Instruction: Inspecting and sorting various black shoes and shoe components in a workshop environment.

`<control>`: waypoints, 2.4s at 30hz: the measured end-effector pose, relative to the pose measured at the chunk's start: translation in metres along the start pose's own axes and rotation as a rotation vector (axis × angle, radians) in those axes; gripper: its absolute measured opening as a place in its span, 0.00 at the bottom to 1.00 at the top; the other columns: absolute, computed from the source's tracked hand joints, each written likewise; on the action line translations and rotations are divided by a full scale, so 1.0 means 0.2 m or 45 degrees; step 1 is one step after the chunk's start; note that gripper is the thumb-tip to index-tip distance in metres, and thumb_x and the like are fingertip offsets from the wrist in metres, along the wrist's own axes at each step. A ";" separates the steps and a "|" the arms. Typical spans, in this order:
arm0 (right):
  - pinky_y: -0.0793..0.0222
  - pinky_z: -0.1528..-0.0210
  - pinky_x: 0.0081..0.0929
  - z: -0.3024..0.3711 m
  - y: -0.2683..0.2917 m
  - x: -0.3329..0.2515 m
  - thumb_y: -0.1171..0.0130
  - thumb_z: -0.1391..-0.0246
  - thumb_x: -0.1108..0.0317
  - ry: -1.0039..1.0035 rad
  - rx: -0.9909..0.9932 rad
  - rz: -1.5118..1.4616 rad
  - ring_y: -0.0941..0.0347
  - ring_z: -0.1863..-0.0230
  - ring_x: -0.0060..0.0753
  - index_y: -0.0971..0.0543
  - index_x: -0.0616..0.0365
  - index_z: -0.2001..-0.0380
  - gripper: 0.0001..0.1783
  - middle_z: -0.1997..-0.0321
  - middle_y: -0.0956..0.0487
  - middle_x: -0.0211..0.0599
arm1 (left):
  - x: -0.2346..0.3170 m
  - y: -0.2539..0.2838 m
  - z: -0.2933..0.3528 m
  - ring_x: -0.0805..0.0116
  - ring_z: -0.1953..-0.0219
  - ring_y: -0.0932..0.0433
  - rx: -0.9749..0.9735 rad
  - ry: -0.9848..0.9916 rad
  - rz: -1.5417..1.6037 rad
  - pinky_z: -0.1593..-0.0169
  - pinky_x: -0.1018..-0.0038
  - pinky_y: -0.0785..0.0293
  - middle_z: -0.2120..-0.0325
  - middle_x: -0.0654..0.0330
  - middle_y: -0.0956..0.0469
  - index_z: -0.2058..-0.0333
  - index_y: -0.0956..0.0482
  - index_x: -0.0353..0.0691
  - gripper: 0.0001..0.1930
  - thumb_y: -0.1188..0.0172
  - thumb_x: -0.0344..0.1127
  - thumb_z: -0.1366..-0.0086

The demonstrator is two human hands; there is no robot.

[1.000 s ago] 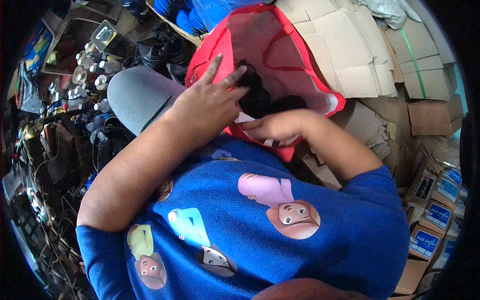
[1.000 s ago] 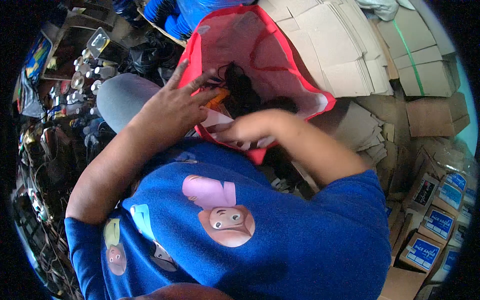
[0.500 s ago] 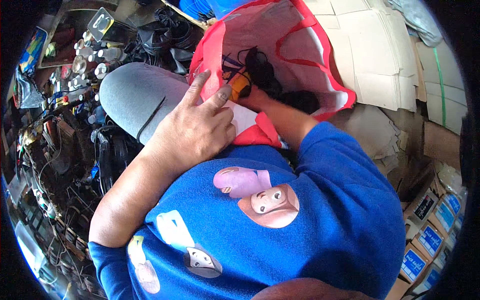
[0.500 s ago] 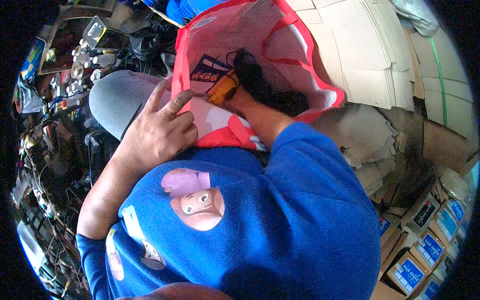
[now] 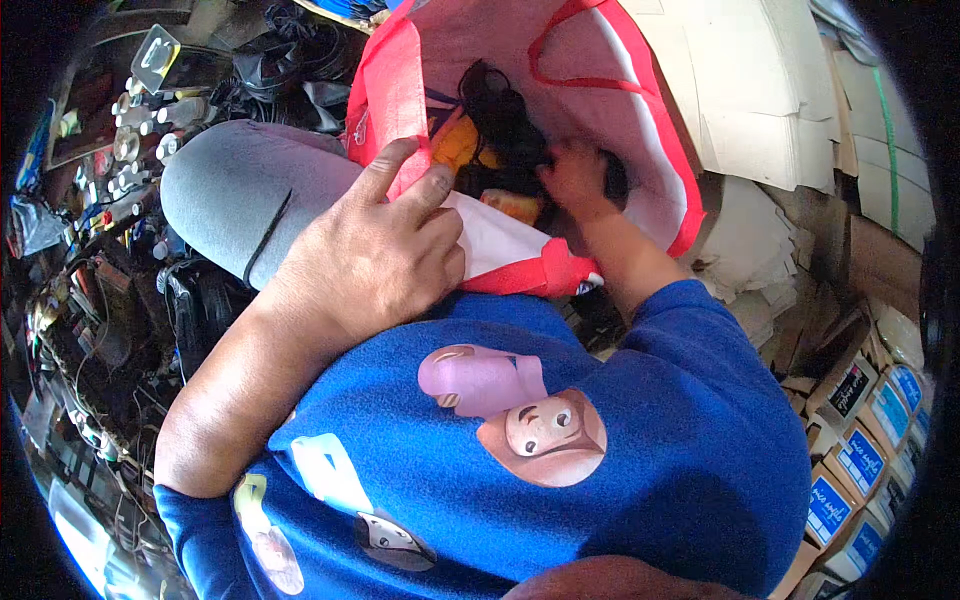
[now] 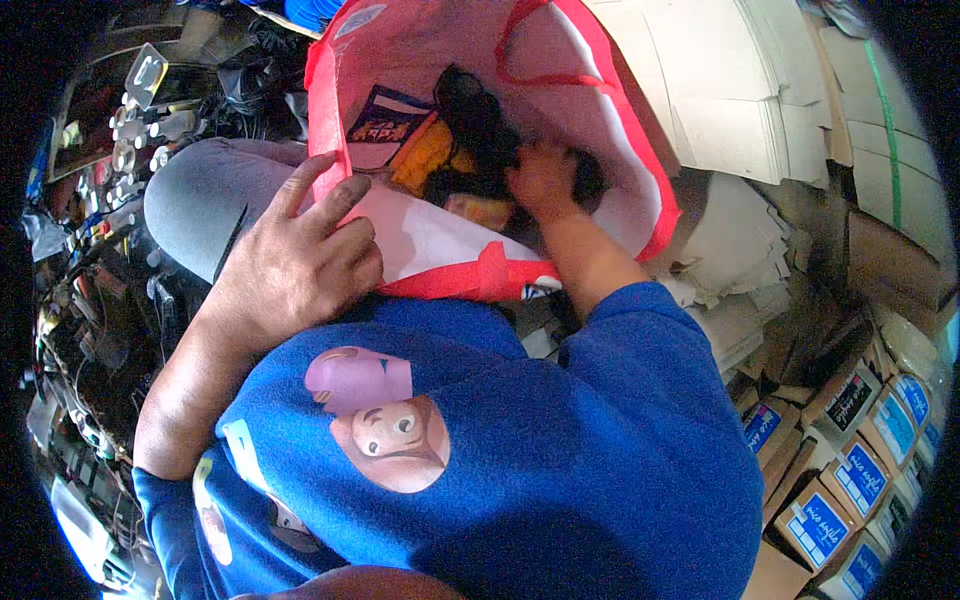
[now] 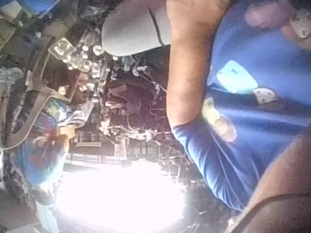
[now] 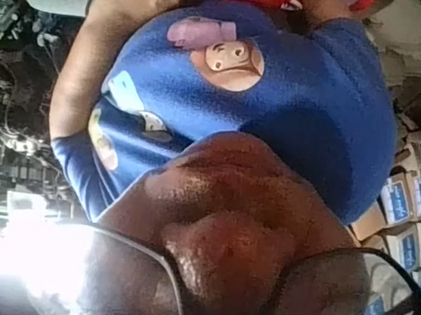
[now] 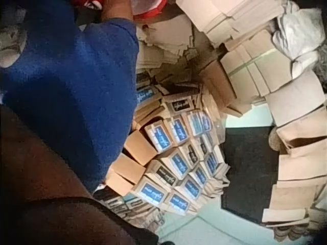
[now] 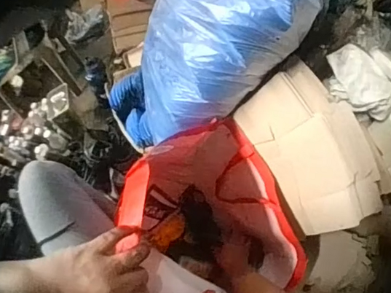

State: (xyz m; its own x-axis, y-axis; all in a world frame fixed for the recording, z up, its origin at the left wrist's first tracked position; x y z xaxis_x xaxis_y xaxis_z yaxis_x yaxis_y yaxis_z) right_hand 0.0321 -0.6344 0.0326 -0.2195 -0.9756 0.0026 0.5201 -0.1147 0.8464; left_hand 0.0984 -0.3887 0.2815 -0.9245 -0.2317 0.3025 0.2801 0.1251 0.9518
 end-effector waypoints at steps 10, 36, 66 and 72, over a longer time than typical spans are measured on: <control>0.44 0.43 0.47 -0.07 -0.03 -0.12 0.39 0.60 0.49 0.250 -0.285 -0.175 0.39 0.43 0.49 0.31 0.55 0.49 0.35 0.47 0.32 0.48 | 0.00 -0.01 0.01 0.63 0.57 0.29 0.023 0.025 0.025 0.45 0.56 0.37 0.77 0.64 0.31 0.80 0.27 0.44 0.06 0.47 0.38 0.55; 0.39 0.43 0.38 -0.20 -0.27 -0.40 0.30 0.73 0.49 0.356 -0.522 -0.221 0.36 0.44 0.48 0.36 0.43 0.44 0.47 0.45 0.32 0.48 | -0.05 -0.03 0.02 0.63 0.56 0.29 -0.013 0.075 -0.009 0.46 0.57 0.35 0.76 0.63 0.32 0.81 0.31 0.45 0.05 0.47 0.37 0.56; 0.45 0.40 0.36 -0.64 -0.01 -0.32 0.42 0.55 0.47 0.680 -0.008 -0.311 0.36 0.44 0.46 0.28 0.54 0.51 0.31 0.47 0.31 0.54 | -0.08 -0.05 0.06 0.63 0.55 0.30 -0.111 0.064 -0.016 0.47 0.57 0.37 0.73 0.64 0.30 0.75 0.28 0.49 0.06 0.49 0.39 0.52; 0.45 0.40 0.39 -0.83 -0.23 -0.41 0.47 0.52 0.45 0.486 -0.256 -0.333 0.38 0.44 0.52 0.30 0.57 0.49 0.33 0.46 0.33 0.55 | -0.10 -0.06 0.10 0.64 0.58 0.30 0.132 0.126 -0.101 0.49 0.57 0.36 0.75 0.66 0.31 0.79 0.28 0.49 0.06 0.49 0.41 0.52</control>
State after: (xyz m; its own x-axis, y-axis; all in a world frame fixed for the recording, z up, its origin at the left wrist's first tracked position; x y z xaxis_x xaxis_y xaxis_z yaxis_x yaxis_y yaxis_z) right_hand 0.1631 -0.5797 -0.0947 -0.0657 -0.9038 -0.4229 0.6451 -0.3618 0.6730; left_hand 0.1086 -0.3668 0.2636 -0.9113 -0.3380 0.2350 0.1742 0.2007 0.9640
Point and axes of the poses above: each hand's wrist, its own z-axis away from the middle knuckle, its own y-axis out of the back of the hand, x = y × z, the point moved 4 cm from there along -z, towards the middle knuckle
